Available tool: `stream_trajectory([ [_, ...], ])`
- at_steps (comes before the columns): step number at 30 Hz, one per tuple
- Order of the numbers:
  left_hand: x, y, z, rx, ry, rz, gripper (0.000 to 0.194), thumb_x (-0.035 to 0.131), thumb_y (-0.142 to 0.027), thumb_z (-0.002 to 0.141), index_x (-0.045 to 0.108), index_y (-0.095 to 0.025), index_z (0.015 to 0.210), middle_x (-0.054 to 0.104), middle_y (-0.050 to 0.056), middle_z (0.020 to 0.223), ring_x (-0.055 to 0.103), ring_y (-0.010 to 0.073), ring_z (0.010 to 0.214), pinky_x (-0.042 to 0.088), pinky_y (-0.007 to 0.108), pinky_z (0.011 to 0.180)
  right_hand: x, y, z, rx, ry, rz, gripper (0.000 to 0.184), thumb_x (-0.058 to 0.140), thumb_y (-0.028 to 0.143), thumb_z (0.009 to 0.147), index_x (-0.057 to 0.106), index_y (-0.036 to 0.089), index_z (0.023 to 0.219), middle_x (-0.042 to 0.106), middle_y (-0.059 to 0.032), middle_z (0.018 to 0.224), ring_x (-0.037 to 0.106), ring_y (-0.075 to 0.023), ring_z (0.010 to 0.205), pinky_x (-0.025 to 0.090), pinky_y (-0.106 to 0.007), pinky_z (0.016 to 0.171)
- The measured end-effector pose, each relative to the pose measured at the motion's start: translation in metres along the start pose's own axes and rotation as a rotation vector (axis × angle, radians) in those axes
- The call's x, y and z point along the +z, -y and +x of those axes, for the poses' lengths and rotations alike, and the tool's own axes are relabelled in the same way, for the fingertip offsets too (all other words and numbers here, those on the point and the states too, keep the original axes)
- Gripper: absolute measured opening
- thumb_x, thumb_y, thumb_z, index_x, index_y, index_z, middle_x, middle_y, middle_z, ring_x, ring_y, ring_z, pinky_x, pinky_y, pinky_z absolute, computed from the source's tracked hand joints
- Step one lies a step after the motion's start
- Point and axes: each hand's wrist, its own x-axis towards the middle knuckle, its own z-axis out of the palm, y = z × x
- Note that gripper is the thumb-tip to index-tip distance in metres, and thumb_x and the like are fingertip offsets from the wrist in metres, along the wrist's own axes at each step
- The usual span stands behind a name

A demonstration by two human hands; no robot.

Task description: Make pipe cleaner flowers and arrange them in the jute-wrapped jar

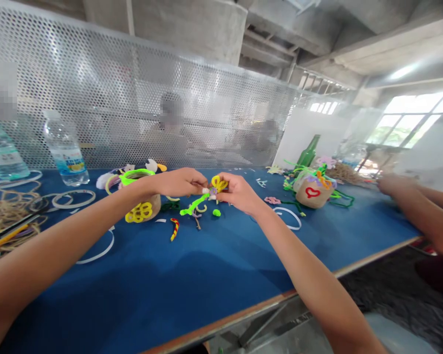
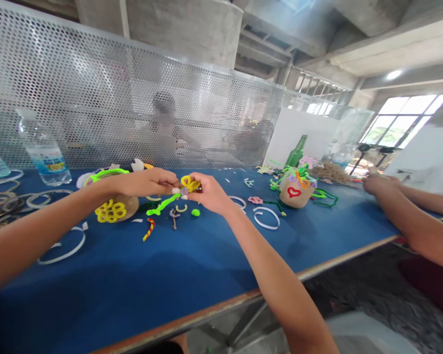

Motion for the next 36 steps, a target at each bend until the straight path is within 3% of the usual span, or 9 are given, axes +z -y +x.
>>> stream_trajectory([
  [7,0.005,0.004,0.001,-0.029,0.047,-0.549,0.017,0.061,-0.03,0.074,0.061,-0.014,0.069,0.043,-0.001,0.056,0.038,0.0081,0.049,0.028,0.021,0.048,0.002,0.02,-0.005,-0.012,-0.024,0.151,0.022,0.072,0.024,0.063,0.055,0.02,0.076,0.054,0.0023,0.073,0.051,-0.011,0.065,0.043,-0.027,0.062],
  [13,0.041,0.007,0.013,-0.052,-0.047,-1.139,0.018,0.06,-0.028,0.076,0.05,-0.015,0.07,0.04,-0.003,0.056,0.034,0.0055,0.044,0.025,0.019,0.042,0.0,0.019,-0.002,-0.075,-0.202,0.148,0.03,0.077,0.037,0.061,0.056,0.021,0.075,0.054,0.001,0.073,0.053,-0.0143,0.073,0.045,-0.031,0.072],
  [15,0.053,0.004,0.016,-0.046,-0.147,-1.222,0.017,0.053,-0.028,0.083,0.044,-0.017,0.072,0.036,-0.005,0.055,0.029,0.0042,0.041,0.02,0.017,0.04,-0.001,0.016,0.0,-0.071,-0.254,0.168,0.03,0.076,0.036,0.061,0.055,0.021,0.075,0.054,0.0009,0.074,0.052,-0.0143,0.074,0.045,-0.031,0.074],
  [18,0.062,-0.002,0.02,-0.041,-0.447,-1.192,0.006,0.047,-0.017,0.085,0.044,-0.021,0.083,0.037,-0.007,0.056,0.026,0.0034,0.038,0.017,0.015,0.038,0.0,0.012,0.002,-0.062,-0.307,0.229,0.03,0.076,0.032,0.059,0.054,0.021,0.075,0.055,0.0007,0.077,0.052,-0.0138,0.074,0.045,-0.031,0.076],
  [20,0.064,-0.003,0.022,-0.069,-0.632,-1.087,0.014,0.046,-0.008,0.083,0.045,-0.021,0.086,0.036,-0.008,0.054,0.026,0.0031,0.038,0.018,0.015,0.038,0.001,0.01,0.003,-0.062,-0.35,0.26,0.03,0.076,0.03,0.058,0.054,0.022,0.077,0.055,0.0006,0.079,0.052,-0.0137,0.075,0.045,-0.031,0.077],
  [23,0.064,-0.005,0.023,-0.184,-0.74,-0.952,0.012,0.047,-0.007,0.085,0.047,-0.018,0.081,0.039,-0.008,0.055,0.03,0.0025,0.039,0.021,0.015,0.039,0.004,0.009,0.004,-0.06,-0.411,0.265,0.03,0.074,0.03,0.059,0.053,0.022,0.079,0.055,0.0003,0.081,0.053,-0.0146,0.078,0.045,-0.032,0.079],
  [28,0.072,-0.015,0.022,-0.392,-0.631,-1.026,0.015,0.041,-0.017,0.094,0.054,-0.015,0.086,0.045,-0.004,0.064,0.031,0.0012,0.04,0.024,0.016,0.039,0.006,0.003,0.006,-0.044,-0.454,0.213,0.026,0.07,0.03,0.062,0.052,0.021,0.079,0.055,-0.0009,0.082,0.054,-0.0149,0.079,0.045,-0.033,0.08],
  [32,0.081,-0.028,0.019,-0.457,-0.536,-1.074,0.021,0.036,-0.021,0.096,0.054,-0.013,0.086,0.042,-0.004,0.065,0.029,0.0017,0.039,0.023,0.017,0.039,0.007,-0.002,0.006,-0.054,-0.525,0.139,0.021,0.066,0.028,0.065,0.053,0.021,0.081,0.058,-0.0022,0.083,0.056,-0.0163,0.08,0.045,-0.033,0.08],
  [36,0.079,-0.03,0.017,-0.4,-0.388,-0.767,0.02,0.036,-0.015,0.092,0.052,-0.014,0.081,0.042,-0.004,0.063,0.033,0.0052,0.043,0.027,0.02,0.043,0.009,-0.001,0.004,-0.084,-0.601,0.051,0.015,0.063,0.023,0.066,0.057,0.02,0.079,0.06,-0.0022,0.08,0.057,-0.0166,0.077,0.045,-0.032,0.076],
])
